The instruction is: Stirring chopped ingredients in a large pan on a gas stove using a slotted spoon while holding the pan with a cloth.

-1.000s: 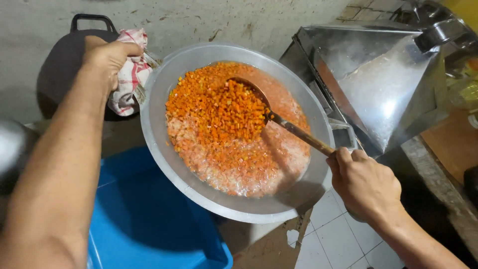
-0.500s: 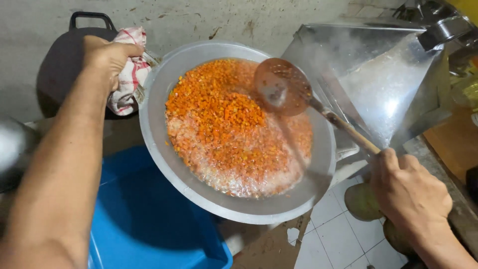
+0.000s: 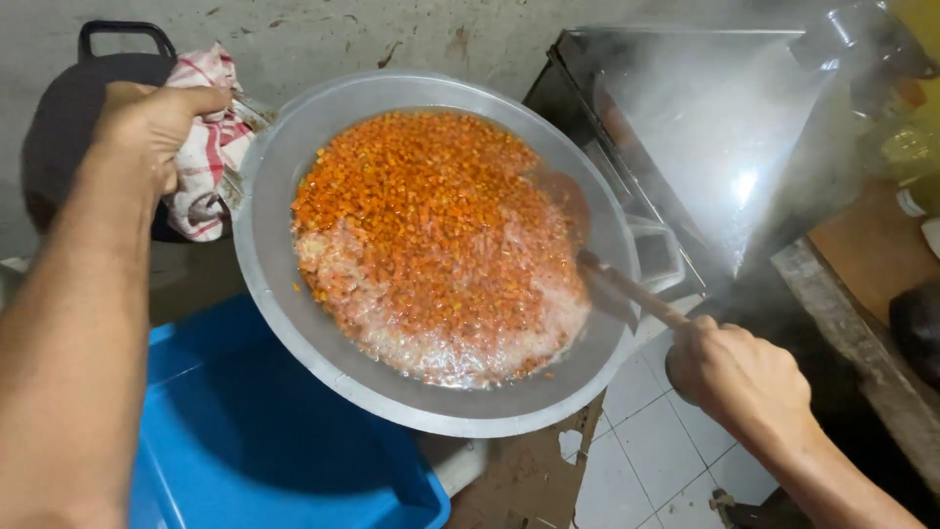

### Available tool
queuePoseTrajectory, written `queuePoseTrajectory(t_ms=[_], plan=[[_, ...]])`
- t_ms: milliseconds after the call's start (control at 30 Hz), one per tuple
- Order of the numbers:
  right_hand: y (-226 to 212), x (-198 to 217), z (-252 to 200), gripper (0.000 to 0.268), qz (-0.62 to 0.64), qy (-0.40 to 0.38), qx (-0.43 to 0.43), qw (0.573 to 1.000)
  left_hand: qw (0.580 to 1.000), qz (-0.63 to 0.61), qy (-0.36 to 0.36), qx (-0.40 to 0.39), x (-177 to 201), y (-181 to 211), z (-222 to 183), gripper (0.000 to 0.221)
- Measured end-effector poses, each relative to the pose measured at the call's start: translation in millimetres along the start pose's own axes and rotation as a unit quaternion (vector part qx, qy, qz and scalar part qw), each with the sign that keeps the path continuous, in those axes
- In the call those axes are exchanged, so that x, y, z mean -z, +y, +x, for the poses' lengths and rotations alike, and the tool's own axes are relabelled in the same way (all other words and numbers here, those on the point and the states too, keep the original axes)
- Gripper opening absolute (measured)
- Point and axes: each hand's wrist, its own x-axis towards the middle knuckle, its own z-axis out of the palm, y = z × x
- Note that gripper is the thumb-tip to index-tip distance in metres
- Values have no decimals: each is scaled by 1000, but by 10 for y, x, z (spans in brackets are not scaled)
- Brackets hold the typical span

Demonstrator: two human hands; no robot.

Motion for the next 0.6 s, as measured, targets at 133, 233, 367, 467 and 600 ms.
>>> queuePoseTrajectory(t_ms=[133,233,367,467,600], plan=[[31,-222,286,47,-38,14,101,994,997,-54,43,-36,-102,-156,273,53],[-57,-270,342,42,-12,15,123,992,993,-84,47,-72,-142,-250,384,52],[-186,-230,340,33,1,-3,143,990,994,-70,55,-68,-165,-234,363,51],[-248,-204,346,42,27,14,175,984,987,-148,31,-54,-160,-169,263,44],[-277,-64,196,43,29,20,148,988,993,-97,38,-58,-144,-218,340,52]])
